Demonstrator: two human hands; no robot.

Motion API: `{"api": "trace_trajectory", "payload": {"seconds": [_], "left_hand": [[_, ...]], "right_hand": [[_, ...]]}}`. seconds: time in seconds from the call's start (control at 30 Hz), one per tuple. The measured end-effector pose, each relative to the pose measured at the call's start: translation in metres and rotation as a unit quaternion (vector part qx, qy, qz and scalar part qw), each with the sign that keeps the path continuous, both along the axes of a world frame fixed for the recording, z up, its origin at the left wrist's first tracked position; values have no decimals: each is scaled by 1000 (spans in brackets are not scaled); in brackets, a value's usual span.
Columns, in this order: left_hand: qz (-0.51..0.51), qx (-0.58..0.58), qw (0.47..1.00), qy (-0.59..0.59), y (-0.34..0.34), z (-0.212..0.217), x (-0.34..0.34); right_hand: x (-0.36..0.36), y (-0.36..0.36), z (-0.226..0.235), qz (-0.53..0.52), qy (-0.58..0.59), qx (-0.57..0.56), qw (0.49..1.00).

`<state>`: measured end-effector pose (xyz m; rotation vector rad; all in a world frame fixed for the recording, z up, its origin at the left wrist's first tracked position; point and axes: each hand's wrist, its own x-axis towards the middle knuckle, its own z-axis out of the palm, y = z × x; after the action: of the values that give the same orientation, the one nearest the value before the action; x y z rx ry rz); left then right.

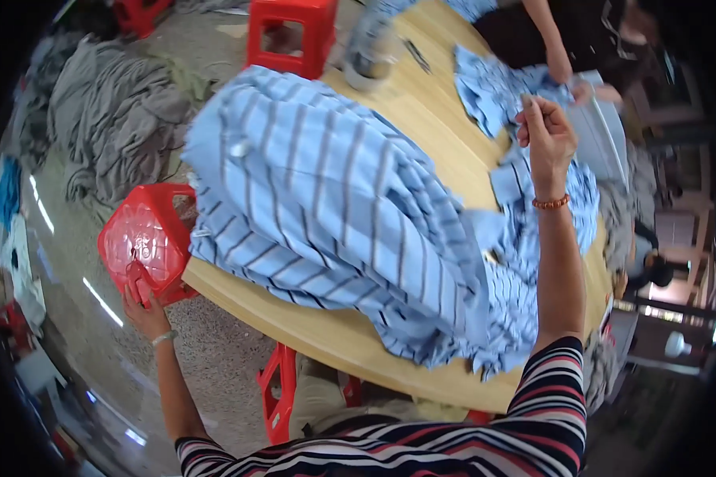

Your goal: Trimming loose threads and inspecting striped shirts on a factory work table.

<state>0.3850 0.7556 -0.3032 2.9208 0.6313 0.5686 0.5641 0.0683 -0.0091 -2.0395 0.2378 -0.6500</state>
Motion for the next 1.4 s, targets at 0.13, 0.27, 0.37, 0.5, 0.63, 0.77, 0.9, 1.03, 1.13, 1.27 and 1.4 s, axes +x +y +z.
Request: {"api": "trace_trajectory", "payload": {"seconds": [0.13, 0.27, 0.37, 0.5, 0.63, 0.77, 0.9, 1.03, 1.13, 1.27, 1.4], "left_hand": [[-209, -65, 974, -55, -145, 113, 22], [-431, -133, 892, -37, -252, 158, 3], [-556, -137, 820, 9, -311, 156, -25], [-603, -59, 789, 101, -340, 115, -61], [-595, -37, 798, 80, -339, 101, -68], [-596, -12, 798, 86, -332, 101, -75], [-338, -98, 936, 10, -310, 70, -132], [-187, -89, 963, 171, -241, -25, -262], [-61, -131, 853, 501, -190, -106, -351], [6, -216, 752, 623, -193, -172, -391], [67, -334, 712, 614, -142, -226, -387]], "right_hand": [[-117, -47, -23, -57, 100, 110, 987], [-236, -69, -60, -139, 168, 202, 955], [-303, -72, -85, -136, 211, 245, 937], [-368, -72, -109, -42, 303, 181, 935], [-405, -71, -120, 33, 300, 136, 944], [-418, -75, -147, 35, 265, 156, 951], [-415, -76, -144, 40, 234, 90, 967], [-421, -81, -151, 35, 231, 95, 968], [-422, -88, -158, 66, 207, 78, 973], [-422, -85, -158, 94, 188, 46, 976], [-425, -93, -159, 127, 170, 47, 976]]}}
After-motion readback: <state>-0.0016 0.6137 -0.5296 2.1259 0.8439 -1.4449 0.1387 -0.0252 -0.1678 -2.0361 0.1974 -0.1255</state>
